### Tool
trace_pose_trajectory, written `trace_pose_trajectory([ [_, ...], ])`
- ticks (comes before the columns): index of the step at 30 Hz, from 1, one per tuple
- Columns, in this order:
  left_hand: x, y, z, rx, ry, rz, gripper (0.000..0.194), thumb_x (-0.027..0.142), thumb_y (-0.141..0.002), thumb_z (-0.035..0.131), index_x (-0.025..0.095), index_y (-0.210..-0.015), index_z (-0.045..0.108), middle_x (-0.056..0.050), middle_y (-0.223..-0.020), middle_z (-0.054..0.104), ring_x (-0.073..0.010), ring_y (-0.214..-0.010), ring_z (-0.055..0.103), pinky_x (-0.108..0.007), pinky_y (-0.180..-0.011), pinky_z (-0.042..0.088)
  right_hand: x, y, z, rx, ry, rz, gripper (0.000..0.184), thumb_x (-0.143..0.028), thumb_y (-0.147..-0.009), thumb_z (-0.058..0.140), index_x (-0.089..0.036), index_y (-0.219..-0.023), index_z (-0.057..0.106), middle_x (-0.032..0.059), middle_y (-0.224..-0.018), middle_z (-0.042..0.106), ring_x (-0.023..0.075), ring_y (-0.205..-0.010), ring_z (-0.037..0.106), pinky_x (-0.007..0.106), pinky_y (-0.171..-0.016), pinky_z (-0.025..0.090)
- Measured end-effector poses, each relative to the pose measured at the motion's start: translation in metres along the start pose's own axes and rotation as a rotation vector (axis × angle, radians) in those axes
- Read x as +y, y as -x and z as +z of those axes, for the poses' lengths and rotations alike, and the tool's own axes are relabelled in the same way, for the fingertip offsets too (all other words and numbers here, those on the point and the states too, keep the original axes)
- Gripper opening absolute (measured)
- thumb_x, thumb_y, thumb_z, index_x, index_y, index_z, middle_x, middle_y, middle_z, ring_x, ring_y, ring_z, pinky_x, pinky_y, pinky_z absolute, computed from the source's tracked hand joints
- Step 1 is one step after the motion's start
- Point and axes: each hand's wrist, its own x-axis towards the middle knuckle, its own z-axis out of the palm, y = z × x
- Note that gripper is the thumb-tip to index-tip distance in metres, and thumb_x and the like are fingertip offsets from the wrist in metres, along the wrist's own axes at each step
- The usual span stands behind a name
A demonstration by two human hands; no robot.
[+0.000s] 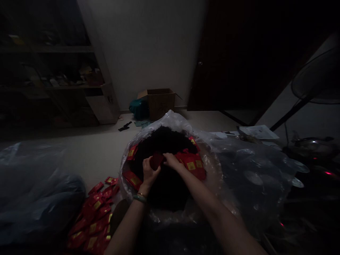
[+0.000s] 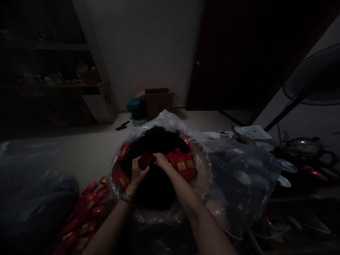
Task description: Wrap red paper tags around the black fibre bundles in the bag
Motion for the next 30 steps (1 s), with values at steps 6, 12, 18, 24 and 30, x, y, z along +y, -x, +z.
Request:
trace_pose_trajectory([
  [6, -0.002, 0.0, 0.002, -0.001, -0.029, 0.011, 0.049, 0.018, -0.065, 0.067, 0.019, -0.111, 0.048, -0.008, -0.099, 0.052, -0.0255, -0.094, 0.051, -0.043, -0.085, 0.046, -0.002, -0.01, -0.047, 0.09, -0.132, -0.018, 0.03, -0.012, -0.073, 0.058, -0.019, -0.101, 0.067, 0.0041, -0.096, 0.069, 0.0182, -0.089, 0.061, 0.027, -0.078, 0.047],
  [12, -0.002, 0.0, 0.001, -0.006, -0.001, 0.011, 0.049, 0.019, -0.066, 0.066, 0.019, -0.112, 0.048, -0.007, -0.1, 0.052, -0.0246, -0.095, 0.052, -0.042, -0.084, 0.046, -0.026, -0.013, -0.059, 0.029, -0.208, -0.118, 0.031, -0.009, -0.067, 0.063, -0.018, -0.096, 0.069, 0.0017, -0.091, 0.071, 0.0154, -0.082, 0.064, 0.023, -0.075, 0.049],
  [18, -0.002, 0.001, 0.002, 0.007, 0.029, -0.015, 0.051, 0.018, -0.066, 0.067, 0.019, -0.112, 0.047, -0.007, -0.1, 0.05, -0.0239, -0.094, 0.053, -0.041, -0.084, 0.048, -0.038, -0.01, -0.051, 0.094, -0.176, -0.09, 0.04, -0.003, -0.067, 0.058, -0.017, -0.104, 0.067, 0.0031, -0.094, 0.071, 0.0148, -0.084, 0.065, 0.022, -0.076, 0.048],
  [24, -0.001, 0.0, 0.002, 0.018, 0.04, -0.008, 0.05, 0.019, -0.066, 0.069, 0.019, -0.111, 0.047, -0.007, -0.099, 0.05, -0.0229, -0.092, 0.054, -0.041, -0.082, 0.048, -0.035, -0.007, -0.043, 0.044, -0.083, -0.099, 0.03, -0.014, -0.079, 0.056, -0.016, -0.107, 0.065, 0.0062, -0.1, 0.07, 0.0166, -0.09, 0.063, 0.025, -0.08, 0.046],
  [30, -0.004, 0.003, 0.004, 0.012, 0.061, -0.041, 0.05, 0.021, -0.066, 0.069, 0.019, -0.111, 0.047, -0.007, -0.099, 0.05, -0.023, -0.092, 0.055, -0.04, -0.082, 0.048, -0.037, 0.0, -0.035, -0.008, 0.113, -0.078, 0.03, -0.047, -0.077, 0.062, -0.02, -0.087, 0.071, 0.0071, -0.086, 0.069, 0.0241, -0.094, 0.053, 0.031, -0.077, 0.043],
])
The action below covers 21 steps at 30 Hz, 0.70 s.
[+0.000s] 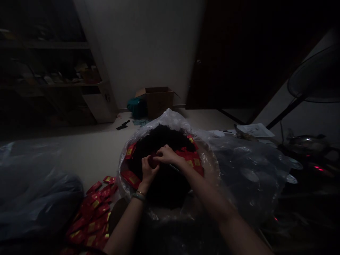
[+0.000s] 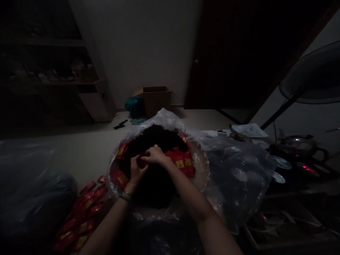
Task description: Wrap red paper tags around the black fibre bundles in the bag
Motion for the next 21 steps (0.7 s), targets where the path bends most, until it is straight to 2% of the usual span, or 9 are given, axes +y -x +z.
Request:
trace_pose_trajectory([
  [2, -0.001, 0.001, 0.001, -0.009, 0.008, -0.001, 0.05, 0.021, -0.066, 0.069, 0.019, -0.111, 0.047, -0.006, -0.098, 0.05, -0.0228, -0.092, 0.055, -0.04, -0.081, 0.049, -0.002, 0.002, 0.001, -0.047, 0.045, -0.022, 0.032, -0.049, -0.078, 0.061, -0.02, -0.083, 0.072, 0.0074, -0.084, 0.068, 0.0239, -0.09, 0.053, 0.031, -0.075, 0.041],
  [5, -0.003, 0.002, 0.002, -0.015, 0.009, -0.009, 0.05, 0.023, -0.067, 0.069, 0.019, -0.112, 0.046, -0.006, -0.098, 0.049, -0.022, -0.09, 0.055, -0.039, -0.081, 0.049, -0.004, 0.004, 0.002, 0.074, 0.029, 0.013, 0.027, -0.041, -0.081, 0.059, -0.022, -0.096, 0.07, 0.0064, -0.092, 0.068, 0.0218, -0.09, 0.053, 0.031, -0.078, 0.039],
  [7, -0.005, 0.003, 0.003, -0.021, 0.004, -0.009, 0.052, 0.022, -0.066, 0.07, 0.018, -0.112, 0.046, -0.006, -0.098, 0.049, -0.022, -0.089, 0.055, -0.04, -0.08, 0.049, -0.005, 0.005, 0.005, 0.077, 0.014, -0.001, 0.04, -0.04, -0.077, 0.065, -0.023, -0.112, 0.063, 0.0073, -0.103, 0.067, 0.0236, -0.097, 0.052, 0.033, -0.083, 0.038],
  [9, -0.007, 0.004, 0.003, -0.028, -0.001, 0.0, 0.055, 0.022, -0.064, 0.071, 0.018, -0.112, 0.046, -0.007, -0.098, 0.049, -0.0226, -0.089, 0.055, -0.04, -0.08, 0.049, -0.005, 0.006, 0.011, -0.009, 0.004, -0.041, 0.057, -0.041, -0.071, 0.07, -0.022, -0.123, 0.055, 0.0097, -0.112, 0.064, 0.026, -0.105, 0.052, 0.035, -0.087, 0.037],
  [10, -0.008, 0.004, 0.004, -0.031, -0.001, 0.004, 0.055, 0.022, -0.064, 0.072, 0.017, -0.113, 0.046, -0.007, -0.098, 0.049, -0.0229, -0.09, 0.055, -0.041, -0.081, 0.049, -0.005, 0.006, 0.014, -0.031, -0.007, -0.043, 0.06, -0.039, -0.072, 0.07, -0.021, -0.126, 0.052, 0.0106, -0.114, 0.063, 0.0261, -0.106, 0.053, 0.036, -0.088, 0.037],
  [13, -0.008, 0.005, 0.005, -0.025, 0.021, -0.014, 0.058, 0.025, -0.065, 0.072, 0.016, -0.116, 0.047, -0.009, -0.101, 0.05, -0.0238, -0.093, 0.055, -0.041, -0.083, 0.048, -0.001, 0.006, 0.025, 0.019, -0.099, 0.026, 0.048, -0.029, -0.079, 0.063, -0.018, -0.124, 0.05, 0.0094, -0.104, 0.066, 0.0221, -0.098, 0.059, 0.034, -0.086, 0.039],
  [16, -0.007, 0.003, 0.006, -0.05, 0.108, -0.105, 0.069, 0.028, -0.061, 0.076, 0.016, -0.122, 0.046, -0.012, -0.11, 0.05, -0.0237, -0.096, 0.056, -0.041, -0.084, 0.048, 0.008, 0.004, 0.035, -0.003, -0.201, 0.027, 0.034, -0.021, -0.077, 0.065, -0.017, -0.11, 0.059, 0.0065, -0.095, 0.069, 0.0191, -0.087, 0.062, 0.029, -0.078, 0.042],
  [18, -0.007, 0.0, 0.005, -0.139, 0.226, -0.212, 0.072, 0.031, -0.058, 0.077, 0.017, -0.123, 0.049, -0.012, -0.115, 0.053, -0.0236, -0.098, 0.058, -0.039, -0.086, 0.048, 0.015, 0.003, 0.038, -0.043, -0.235, -0.017, 0.023, -0.017, -0.077, 0.064, -0.018, -0.1, 0.064, 0.0049, -0.094, 0.07, 0.0172, -0.085, 0.063, 0.026, -0.075, 0.043],
  [21, -0.007, -0.007, 0.001, -0.314, 0.444, -0.431, 0.057, 0.039, -0.06, 0.075, 0.017, -0.111, 0.061, -0.01, -0.109, 0.064, -0.0244, -0.099, 0.061, -0.036, -0.087, 0.047, 0.026, 0.0, 0.037, -0.039, -0.273, -0.054, 0.017, -0.017, -0.08, 0.059, -0.018, -0.095, 0.068, 0.0035, -0.094, 0.07, 0.0153, -0.084, 0.063, 0.023, -0.072, 0.044],
])
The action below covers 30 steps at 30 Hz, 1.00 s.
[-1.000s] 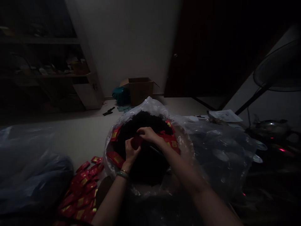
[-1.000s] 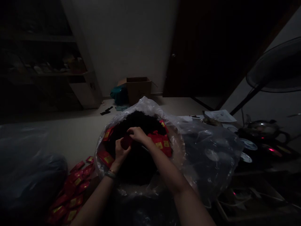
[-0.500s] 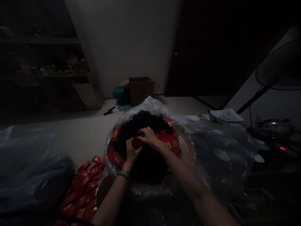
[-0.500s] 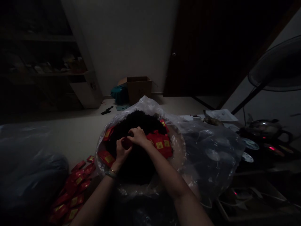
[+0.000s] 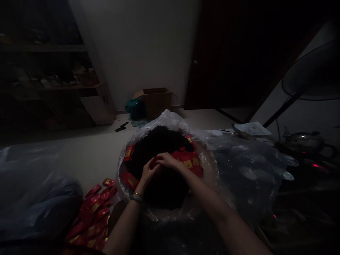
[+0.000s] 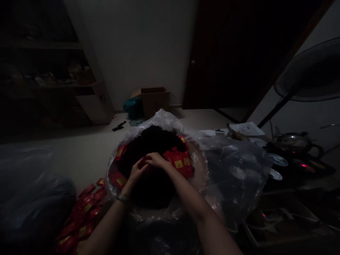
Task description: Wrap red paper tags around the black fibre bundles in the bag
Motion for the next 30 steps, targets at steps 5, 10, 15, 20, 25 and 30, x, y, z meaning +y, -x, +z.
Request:
trace_pose_trajectory([
  [5, 0.004, -0.004, -0.003, -0.058, 0.292, -0.294, 0.046, 0.048, -0.064, 0.071, 0.012, -0.091, 0.068, -0.007, -0.079, 0.07, -0.0179, -0.068, 0.063, -0.027, -0.062, 0.048, 0.008, -0.003, -0.011, 0.047, -0.044, -0.014, 0.018, -0.022, -0.081, 0.06, -0.016, -0.095, 0.069, 0.0038, -0.093, 0.069, 0.0155, -0.084, 0.062, 0.022, -0.071, 0.045],
  [10, 0.007, -0.006, 0.002, -0.045, 0.307, -0.323, 0.045, 0.047, -0.06, 0.074, 0.011, -0.087, 0.069, -0.004, -0.069, 0.068, -0.0136, -0.059, 0.059, -0.023, -0.056, 0.044, 0.012, -0.002, -0.014, 0.012, -0.069, 0.022, 0.013, -0.018, -0.08, 0.058, -0.017, -0.087, 0.069, 0.0007, -0.078, 0.068, 0.0131, -0.07, 0.06, 0.021, -0.062, 0.043],
  [15, 0.007, -0.005, 0.009, -0.004, 0.31, -0.338, 0.044, 0.046, -0.058, 0.075, 0.011, -0.085, 0.071, -0.006, -0.073, 0.07, -0.0161, -0.063, 0.061, -0.025, -0.06, 0.046, 0.012, -0.001, -0.011, 0.048, -0.057, 0.019, 0.014, -0.013, -0.079, 0.056, -0.017, -0.088, 0.066, 0.0017, -0.083, 0.068, 0.0131, -0.075, 0.06, 0.021, -0.064, 0.043],
  [20, 0.002, -0.006, 0.01, 0.17, 0.295, -0.292, 0.04, 0.044, -0.057, 0.075, 0.013, -0.081, 0.068, -0.003, -0.071, 0.068, -0.0144, -0.064, 0.06, -0.024, -0.062, 0.045, 0.008, 0.002, -0.006, 0.1, -0.036, 0.025, 0.021, -0.015, -0.076, 0.061, -0.019, -0.096, 0.063, 0.0018, -0.085, 0.067, 0.0141, -0.075, 0.061, 0.023, -0.065, 0.044],
  [25, 0.008, -0.003, 0.006, 0.203, 0.3, -0.261, 0.042, 0.045, -0.058, 0.074, 0.013, -0.084, 0.068, -0.003, -0.075, 0.068, -0.015, -0.068, 0.061, -0.023, -0.063, 0.046, 0.003, -0.001, -0.002, 0.107, -0.033, 0.007, 0.027, -0.018, -0.074, 0.064, -0.021, -0.1, 0.062, 0.0004, -0.078, 0.065, 0.0143, -0.07, 0.06, 0.023, -0.062, 0.042],
  [30, 0.017, 0.009, 0.005, -0.206, 0.29, -0.395, 0.05, 0.034, -0.05, 0.081, 0.011, -0.091, 0.065, -0.004, -0.071, 0.068, -0.0143, -0.057, 0.062, -0.024, -0.055, 0.047, 0.004, -0.001, -0.011, 0.335, -0.185, 0.054, 0.026, -0.016, -0.077, 0.057, -0.019, -0.102, 0.059, -0.0023, -0.07, 0.06, 0.0127, -0.065, 0.055, 0.023, -0.062, 0.041],
])
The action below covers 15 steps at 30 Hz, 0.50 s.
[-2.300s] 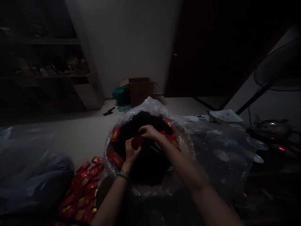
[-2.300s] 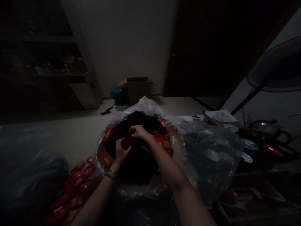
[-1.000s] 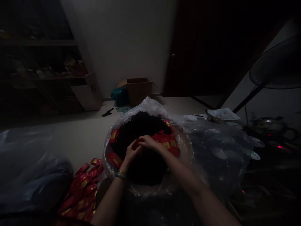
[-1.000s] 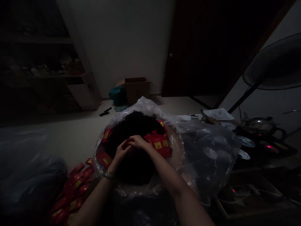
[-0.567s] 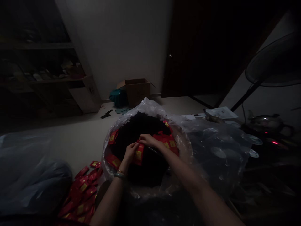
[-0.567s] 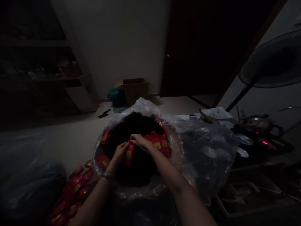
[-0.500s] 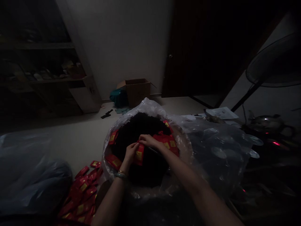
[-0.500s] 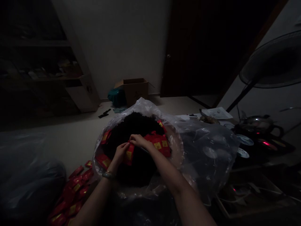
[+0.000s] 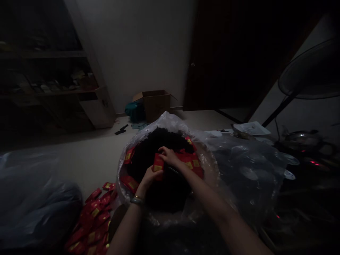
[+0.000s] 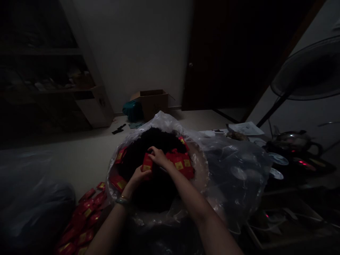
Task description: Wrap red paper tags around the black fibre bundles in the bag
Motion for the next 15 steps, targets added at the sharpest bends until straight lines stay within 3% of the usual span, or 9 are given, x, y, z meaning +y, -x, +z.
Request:
trace_pose_trajectory([
  [2, 0.0, 0.004, 0.002, -0.13, -0.081, -0.074, 0.043, 0.028, -0.048, 0.083, 0.01, -0.082, 0.064, -0.002, -0.062, 0.066, -0.0127, -0.05, 0.059, -0.022, -0.05, 0.045, 0.003, 0.002, -0.005, 0.072, -0.024, 0.01, 0.023, -0.018, -0.077, 0.056, -0.02, -0.1, 0.059, -0.0034, -0.068, 0.057, 0.0128, -0.063, 0.054, 0.024, -0.061, 0.04],
  [5, 0.0, 0.007, 0.005, -0.193, -0.138, -0.115, 0.036, 0.024, -0.048, 0.082, 0.01, -0.074, 0.063, -0.001, -0.055, 0.063, -0.0107, -0.045, 0.056, -0.021, -0.047, 0.044, 0.009, 0.005, -0.011, 0.096, -0.042, 0.005, 0.022, -0.018, -0.077, 0.054, -0.02, -0.098, 0.058, -0.0045, -0.065, 0.054, 0.0131, -0.061, 0.052, 0.024, -0.06, 0.039],
  [9, 0.002, 0.006, 0.003, -0.196, -0.179, -0.136, 0.037, 0.023, -0.046, 0.083, 0.011, -0.073, 0.061, 0.001, -0.055, 0.061, -0.01, -0.044, 0.055, -0.022, -0.047, 0.044, 0.013, 0.007, -0.012, 0.092, -0.053, -0.018, 0.021, -0.019, -0.077, 0.054, -0.021, -0.098, 0.058, -0.0045, -0.065, 0.055, 0.0132, -0.06, 0.052, 0.025, -0.06, 0.04],
  [15, 0.0, 0.004, 0.001, -0.124, -0.1, -0.023, 0.047, 0.036, -0.052, 0.082, 0.009, -0.086, 0.064, -0.004, -0.072, 0.067, -0.0128, -0.058, 0.059, -0.023, -0.056, 0.045, 0.012, 0.011, -0.004, -0.033, -0.081, -0.04, 0.02, -0.022, -0.078, 0.056, -0.02, -0.097, 0.06, -0.003, -0.07, 0.059, 0.0131, -0.065, 0.055, 0.025, -0.064, 0.042],
])
